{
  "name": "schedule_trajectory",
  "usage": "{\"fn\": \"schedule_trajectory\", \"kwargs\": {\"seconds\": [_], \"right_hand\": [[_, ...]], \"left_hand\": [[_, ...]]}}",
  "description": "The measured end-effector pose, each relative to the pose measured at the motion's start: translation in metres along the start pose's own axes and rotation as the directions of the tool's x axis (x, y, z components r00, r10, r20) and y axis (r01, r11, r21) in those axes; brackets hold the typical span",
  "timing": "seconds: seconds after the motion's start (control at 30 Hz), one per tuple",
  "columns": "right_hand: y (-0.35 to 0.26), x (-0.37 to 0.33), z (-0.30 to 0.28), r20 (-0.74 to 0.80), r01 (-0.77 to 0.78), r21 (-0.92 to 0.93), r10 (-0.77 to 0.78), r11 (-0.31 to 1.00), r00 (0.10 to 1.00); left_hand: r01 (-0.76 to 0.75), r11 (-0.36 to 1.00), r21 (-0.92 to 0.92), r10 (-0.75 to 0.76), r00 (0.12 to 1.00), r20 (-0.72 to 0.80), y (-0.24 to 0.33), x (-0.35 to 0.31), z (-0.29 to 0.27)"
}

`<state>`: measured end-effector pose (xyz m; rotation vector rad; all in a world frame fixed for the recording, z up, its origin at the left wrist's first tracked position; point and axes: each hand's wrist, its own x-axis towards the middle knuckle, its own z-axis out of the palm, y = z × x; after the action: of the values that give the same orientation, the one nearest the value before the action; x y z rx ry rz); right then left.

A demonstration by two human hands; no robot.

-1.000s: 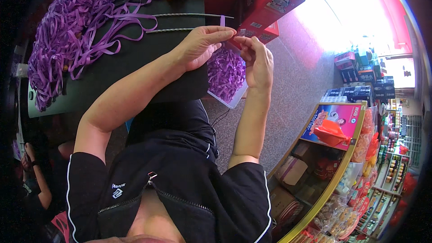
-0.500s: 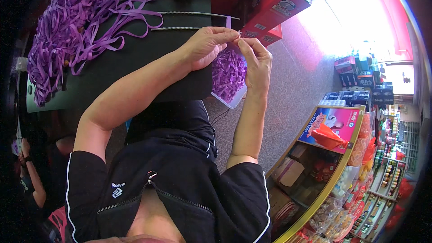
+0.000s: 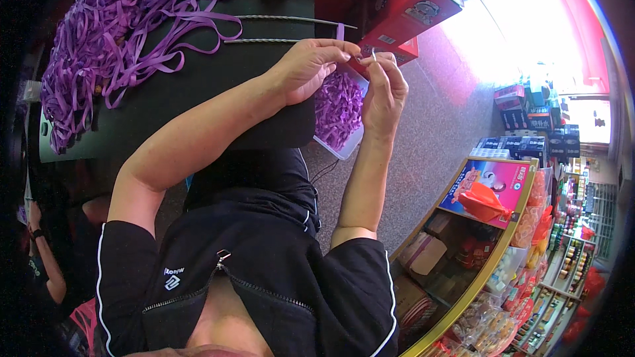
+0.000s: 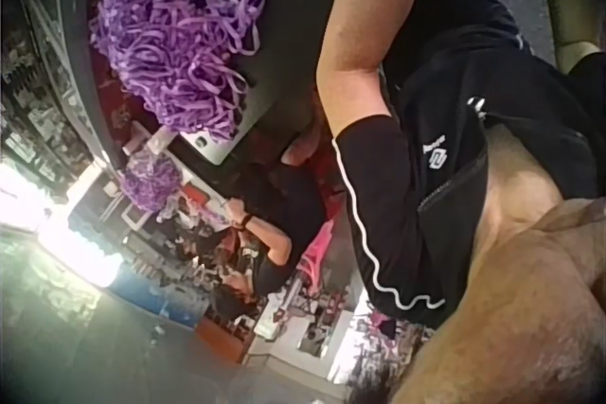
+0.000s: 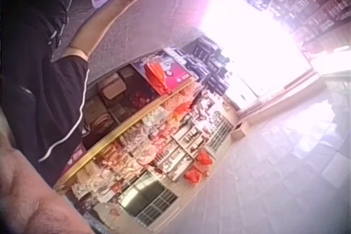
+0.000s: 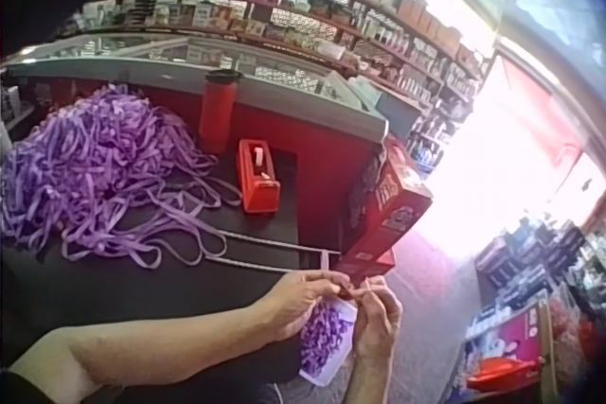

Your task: Processing or assembling purple lanyards/ribbons at a workstation.

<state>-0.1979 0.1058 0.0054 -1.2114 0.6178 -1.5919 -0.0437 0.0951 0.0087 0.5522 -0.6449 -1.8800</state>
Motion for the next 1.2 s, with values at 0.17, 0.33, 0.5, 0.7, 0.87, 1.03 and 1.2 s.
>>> {"fn": "schedule_trajectory", "kwargs": {"seconds": [0.17,0.33,0.5,0.7,0.87,1.03,1.2], "right_hand": [[-0.017,0.005,0.002,0.078,-0.004,-0.234,0.023,0.972,0.997],[-0.032,0.004,0.015,0.097,0.099,-0.740,-0.040,0.666,0.994],[-0.036,0.004,0.021,0.139,0.161,-0.836,-0.081,0.525,0.987],[-0.029,0.004,0.013,0.097,0.104,-0.797,-0.044,0.595,0.994],[-0.027,0.003,0.012,0.059,0.043,-0.658,-0.005,0.752,0.998],[-0.026,0.004,0.008,0.026,-0.009,-0.597,0.030,0.802,0.999],[-0.022,0.004,0.007,0.040,-0.015,-0.627,0.052,0.779,0.998]], "left_hand": [[0.022,0.992,-0.122,-0.012,0.997,0.081,0.006,-0.001,-0.003],[0.031,0.988,-0.154,-0.027,0.999,0.031,0.010,-0.005,0.005],[-0.011,1.000,-0.020,0.012,0.997,0.075,0.005,-0.002,0.000],[-0.029,1.000,0.001,0.029,0.996,0.085,0.001,0.001,-0.003],[-0.017,1.000,-0.026,0.019,0.997,0.080,0.005,-0.002,0.001],[0.015,0.999,0.033,-0.018,0.996,0.092,0.004,-0.001,-0.002],[0.007,1.000,0.030,-0.009,0.997,0.072,0.002,0.000,-0.004]]}}
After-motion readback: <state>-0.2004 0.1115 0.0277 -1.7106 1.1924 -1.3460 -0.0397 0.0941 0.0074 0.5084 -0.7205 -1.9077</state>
